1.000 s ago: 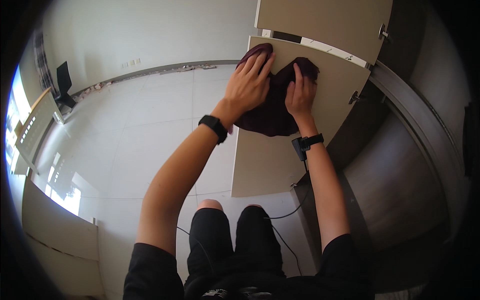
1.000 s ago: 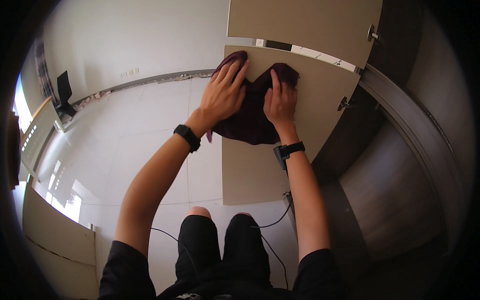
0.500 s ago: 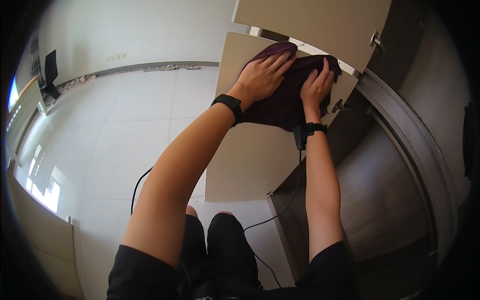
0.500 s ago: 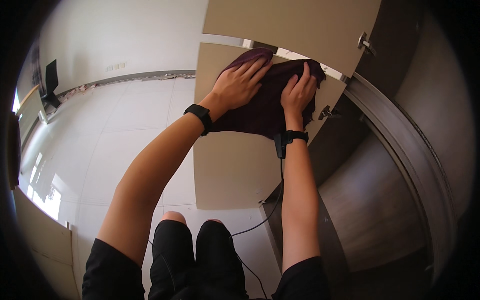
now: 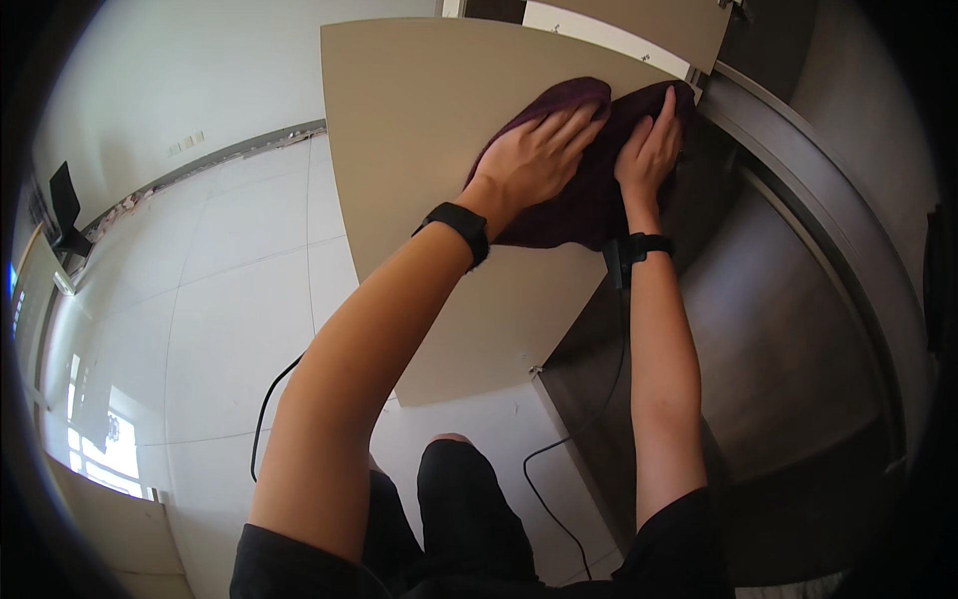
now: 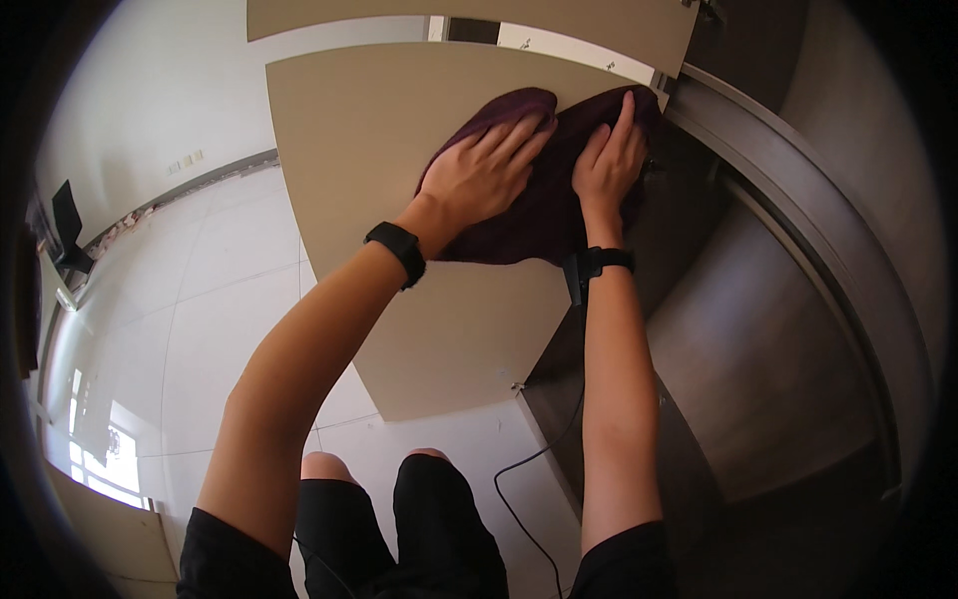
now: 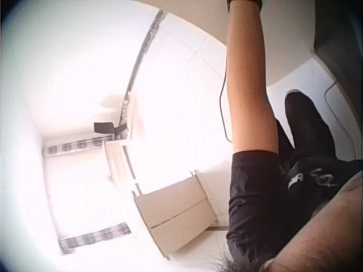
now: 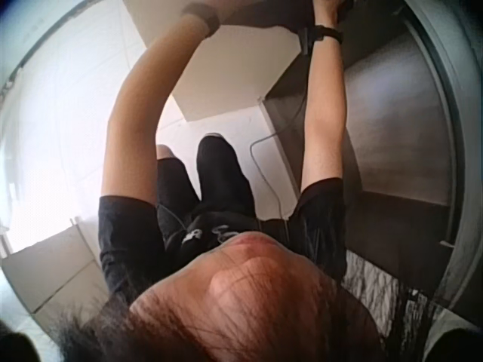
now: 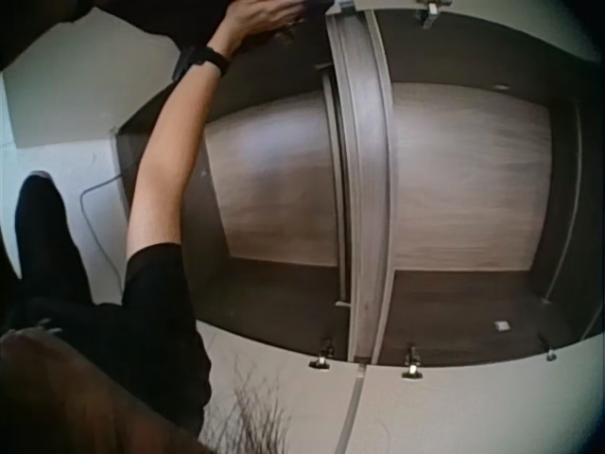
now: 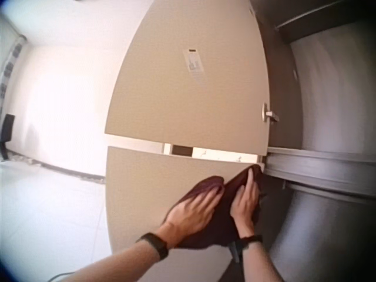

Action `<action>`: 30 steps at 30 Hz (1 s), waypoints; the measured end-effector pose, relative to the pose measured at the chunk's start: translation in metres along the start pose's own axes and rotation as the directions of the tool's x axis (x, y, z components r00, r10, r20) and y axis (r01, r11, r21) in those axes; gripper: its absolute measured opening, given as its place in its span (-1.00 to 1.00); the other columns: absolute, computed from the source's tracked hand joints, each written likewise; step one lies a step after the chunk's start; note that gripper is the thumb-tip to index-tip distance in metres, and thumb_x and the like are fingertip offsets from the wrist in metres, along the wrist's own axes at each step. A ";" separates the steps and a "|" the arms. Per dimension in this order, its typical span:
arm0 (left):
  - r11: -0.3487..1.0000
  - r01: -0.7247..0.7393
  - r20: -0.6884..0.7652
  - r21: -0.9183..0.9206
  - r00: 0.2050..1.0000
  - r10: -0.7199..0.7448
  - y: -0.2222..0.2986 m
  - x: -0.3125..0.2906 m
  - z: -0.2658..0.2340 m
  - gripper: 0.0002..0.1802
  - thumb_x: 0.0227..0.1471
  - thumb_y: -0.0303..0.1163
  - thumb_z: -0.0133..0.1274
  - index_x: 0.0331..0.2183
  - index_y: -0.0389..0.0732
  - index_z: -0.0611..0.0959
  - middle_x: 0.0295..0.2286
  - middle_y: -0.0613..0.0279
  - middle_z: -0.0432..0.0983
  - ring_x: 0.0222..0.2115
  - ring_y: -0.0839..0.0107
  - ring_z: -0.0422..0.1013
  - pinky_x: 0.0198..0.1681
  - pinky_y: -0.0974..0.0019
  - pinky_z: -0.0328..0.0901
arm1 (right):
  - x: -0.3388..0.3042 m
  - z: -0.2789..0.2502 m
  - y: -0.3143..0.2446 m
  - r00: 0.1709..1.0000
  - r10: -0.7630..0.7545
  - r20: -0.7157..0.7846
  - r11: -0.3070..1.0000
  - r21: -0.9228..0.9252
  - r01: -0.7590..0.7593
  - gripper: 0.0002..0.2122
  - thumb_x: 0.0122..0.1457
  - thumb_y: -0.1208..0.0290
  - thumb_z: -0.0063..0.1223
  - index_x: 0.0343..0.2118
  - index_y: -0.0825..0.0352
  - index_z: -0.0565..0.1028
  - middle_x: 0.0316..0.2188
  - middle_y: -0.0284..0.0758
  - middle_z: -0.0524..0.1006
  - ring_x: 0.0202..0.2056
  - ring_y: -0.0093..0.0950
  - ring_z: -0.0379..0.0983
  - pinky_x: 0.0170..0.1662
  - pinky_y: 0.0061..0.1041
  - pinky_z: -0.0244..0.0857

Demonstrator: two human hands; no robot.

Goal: The person wipes the interior and exterior surfaces of a wardrobe using a purple cloth. They open and close multiple cabinet doors and drawers, cleaning the shelves, door panels, and drawer fronts throughout the room.

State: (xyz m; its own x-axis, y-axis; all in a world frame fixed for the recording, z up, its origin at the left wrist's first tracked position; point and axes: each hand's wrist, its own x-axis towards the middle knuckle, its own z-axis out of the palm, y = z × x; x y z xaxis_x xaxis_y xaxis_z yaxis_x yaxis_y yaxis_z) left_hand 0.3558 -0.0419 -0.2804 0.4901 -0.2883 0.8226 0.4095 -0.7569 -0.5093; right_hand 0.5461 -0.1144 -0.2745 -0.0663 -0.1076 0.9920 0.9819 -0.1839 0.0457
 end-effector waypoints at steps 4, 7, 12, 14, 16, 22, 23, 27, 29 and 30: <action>0.996 -0.026 0.018 -0.090 0.999 0.028 0.001 -0.002 0.004 -0.35 0.04 -0.22 0.00 0.18 -0.13 0.32 0.08 0.15 0.33 -0.03 0.34 0.37 0.03 0.34 0.28 | -0.025 -0.009 0.010 0.998 0.053 0.039 0.998 -0.038 -0.051 -0.52 0.22 0.45 -0.15 0.21 0.39 0.19 -0.29 -0.05 0.41 -0.29 -0.06 0.35 -0.20 -0.16 0.23; 0.960 -0.213 0.120 -0.182 0.964 0.237 -0.003 -0.006 0.001 -0.32 -0.01 -0.27 0.00 0.18 -0.11 0.31 0.10 0.17 0.31 0.06 0.29 0.31 0.09 0.30 0.23 | -0.052 -0.022 0.015 0.990 0.049 0.133 0.989 -0.143 -0.029 -0.51 0.23 0.43 -0.14 0.23 0.40 0.17 -0.26 -0.03 0.40 -0.26 -0.04 0.35 -0.17 -0.15 0.24; 0.972 -0.207 0.168 -0.113 0.960 0.224 -0.031 -0.017 -0.014 -0.29 0.02 -0.18 0.03 0.21 -0.04 0.27 0.11 0.17 0.31 0.09 0.27 0.28 0.12 0.23 0.20 | -0.050 -0.028 -0.006 0.966 0.070 0.248 0.982 -0.187 -0.023 -0.50 0.26 0.36 -0.13 0.23 0.42 0.15 -0.21 0.01 0.39 -0.23 -0.01 0.35 -0.12 -0.16 0.25; 0.991 -0.134 0.122 -0.006 0.983 0.134 -0.044 -0.013 -0.033 -0.30 0.07 -0.13 0.02 0.23 0.01 0.24 0.11 0.20 0.31 0.10 0.29 0.27 0.15 0.21 0.18 | -0.039 -0.024 -0.012 0.980 0.081 0.183 0.984 -0.169 -0.050 -0.49 0.27 0.31 -0.15 0.23 0.45 0.14 -0.19 0.02 0.38 -0.23 -0.02 0.36 -0.13 -0.15 0.25; 0.999 -0.051 0.083 -0.010 0.995 0.052 -0.069 -0.029 -0.056 -0.31 0.09 -0.13 0.00 0.23 0.01 0.24 0.09 0.23 0.34 0.10 0.30 0.27 0.15 0.22 0.17 | -0.030 -0.007 -0.045 0.969 0.119 0.215 0.991 -0.083 -0.103 -0.44 0.27 0.26 -0.15 0.24 0.49 0.09 -0.13 0.05 0.36 -0.18 0.00 0.33 -0.10 -0.13 0.21; 0.999 0.007 0.096 0.051 0.995 -0.012 -0.084 -0.086 -0.076 -0.38 0.07 -0.17 0.01 0.17 -0.02 0.37 -0.04 0.22 0.40 0.01 0.28 0.32 0.15 0.19 0.18 | -0.037 0.016 -0.083 0.994 -0.068 0.082 0.998 -0.009 0.069 -0.42 0.21 0.20 -0.14 0.19 0.53 0.20 -0.11 -0.01 0.35 -0.20 -0.08 0.32 -0.10 -0.19 0.21; 0.998 0.004 0.080 0.060 0.997 -0.009 -0.082 -0.091 -0.073 -0.38 0.04 -0.18 0.04 0.15 -0.04 0.40 -0.09 0.19 0.41 -0.02 0.27 0.33 0.14 0.17 0.17 | -0.038 0.018 -0.083 0.992 -0.117 0.050 0.993 0.014 0.116 -0.42 0.21 0.19 -0.14 0.19 0.52 0.20 -0.09 -0.01 0.35 -0.20 -0.09 0.32 -0.11 -0.19 0.21; 0.995 0.032 0.063 0.090 0.997 -0.038 -0.073 -0.099 -0.066 -0.34 -0.02 -0.19 0.07 0.15 -0.07 0.40 -0.13 0.17 0.40 -0.06 0.25 0.34 0.12 0.16 0.17 | -0.051 0.017 -0.081 0.984 -0.156 0.091 0.987 0.050 0.152 -0.42 0.20 0.18 -0.14 0.20 0.49 0.21 -0.04 -0.01 0.34 -0.14 -0.09 0.34 -0.09 -0.19 0.21; 0.996 0.037 0.089 0.078 0.995 -0.044 -0.061 -0.109 -0.060 -0.34 -0.02 -0.19 0.07 0.15 -0.07 0.40 -0.13 0.17 0.40 -0.06 0.25 0.34 0.12 0.16 0.17 | -0.055 0.020 -0.077 0.981 -0.185 0.057 0.982 0.040 0.182 -0.42 0.20 0.18 -0.14 0.20 0.48 0.21 -0.04 -0.01 0.34 -0.11 -0.08 0.34 -0.08 -0.19 0.21; 0.996 0.037 0.111 0.080 0.993 -0.046 -0.056 -0.114 -0.057 -0.34 -0.02 -0.18 0.07 0.15 -0.06 0.41 -0.13 0.17 0.40 -0.07 0.24 0.34 0.11 0.16 0.17 | -0.058 0.023 -0.075 0.977 -0.213 0.009 0.977 0.034 0.213 -0.42 0.20 0.19 -0.14 0.20 0.48 0.22 -0.03 -0.01 0.34 -0.09 -0.07 0.34 -0.06 -0.18 0.21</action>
State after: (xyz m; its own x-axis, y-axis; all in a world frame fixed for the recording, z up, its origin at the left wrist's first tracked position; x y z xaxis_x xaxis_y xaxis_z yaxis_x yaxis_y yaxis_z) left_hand 0.2334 0.0001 -0.3307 0.5536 -0.1863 0.8117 0.4873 -0.7179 -0.4972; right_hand 0.4805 -0.0718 -0.3328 -0.2724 -0.0569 0.9605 0.9508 -0.1690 0.2596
